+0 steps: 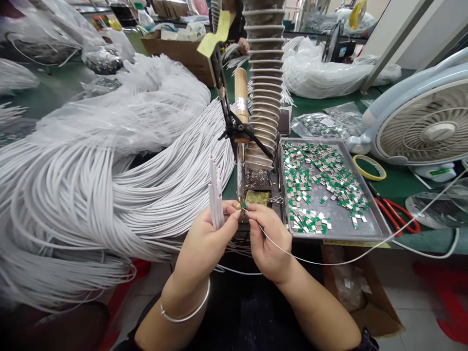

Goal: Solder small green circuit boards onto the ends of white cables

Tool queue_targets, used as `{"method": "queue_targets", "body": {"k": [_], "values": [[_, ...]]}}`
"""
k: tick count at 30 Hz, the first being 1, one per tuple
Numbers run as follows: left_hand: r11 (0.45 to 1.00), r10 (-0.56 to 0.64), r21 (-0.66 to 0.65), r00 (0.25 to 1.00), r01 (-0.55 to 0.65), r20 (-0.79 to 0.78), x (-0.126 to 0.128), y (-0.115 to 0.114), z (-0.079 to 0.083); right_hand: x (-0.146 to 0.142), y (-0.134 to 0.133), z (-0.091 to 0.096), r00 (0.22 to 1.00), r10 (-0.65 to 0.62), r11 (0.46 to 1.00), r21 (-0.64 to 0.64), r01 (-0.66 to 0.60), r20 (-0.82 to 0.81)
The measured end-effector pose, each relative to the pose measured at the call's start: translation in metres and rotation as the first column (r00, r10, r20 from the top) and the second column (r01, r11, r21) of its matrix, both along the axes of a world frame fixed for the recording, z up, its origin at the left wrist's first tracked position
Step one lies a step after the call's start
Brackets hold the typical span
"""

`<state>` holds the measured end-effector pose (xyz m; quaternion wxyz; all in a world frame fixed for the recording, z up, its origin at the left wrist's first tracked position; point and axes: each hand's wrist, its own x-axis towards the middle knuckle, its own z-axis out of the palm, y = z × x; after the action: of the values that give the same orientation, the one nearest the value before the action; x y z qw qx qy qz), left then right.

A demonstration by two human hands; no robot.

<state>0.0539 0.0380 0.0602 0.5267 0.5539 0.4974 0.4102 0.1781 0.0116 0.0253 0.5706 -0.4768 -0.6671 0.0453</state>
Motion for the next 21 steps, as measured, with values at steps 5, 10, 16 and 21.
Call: {"method": "queue_targets", "body": {"k": [5, 10, 16, 21], "values": [[1.000, 0.003, -0.009, 1.000, -0.003, -0.001, -0.0010, -0.0013, 0.0018, -0.0008, 0.0004, 0.0015, 1.000, -0.005, 1.000, 0.005, 0.005, 0.004], [1.000, 0.011, 0.013, 1.000, -0.012, 0.004, -0.0008, -0.0009, 0.0023, -0.0011, 0.0014, 0.0024, 1.000, -0.004, 1.000, 0.017, 0.004, 0.017], [1.000, 0.011, 0.013, 1.000, -0.011, 0.019, 0.0000, -0.0001, 0.0014, -0.0009, 0.0016, 0.0020, 1.000, -0.001, 1.000, 0.014, 0.001, 0.021], [1.000, -0.008, 0.019, 0.999, 0.007, 0.051, -0.0005, -0.0032, -0.0057, -0.0005, -0.0011, 0.0010, 1.000, -0.003, 1.000, -0.007, 0.004, 0.030]]}}
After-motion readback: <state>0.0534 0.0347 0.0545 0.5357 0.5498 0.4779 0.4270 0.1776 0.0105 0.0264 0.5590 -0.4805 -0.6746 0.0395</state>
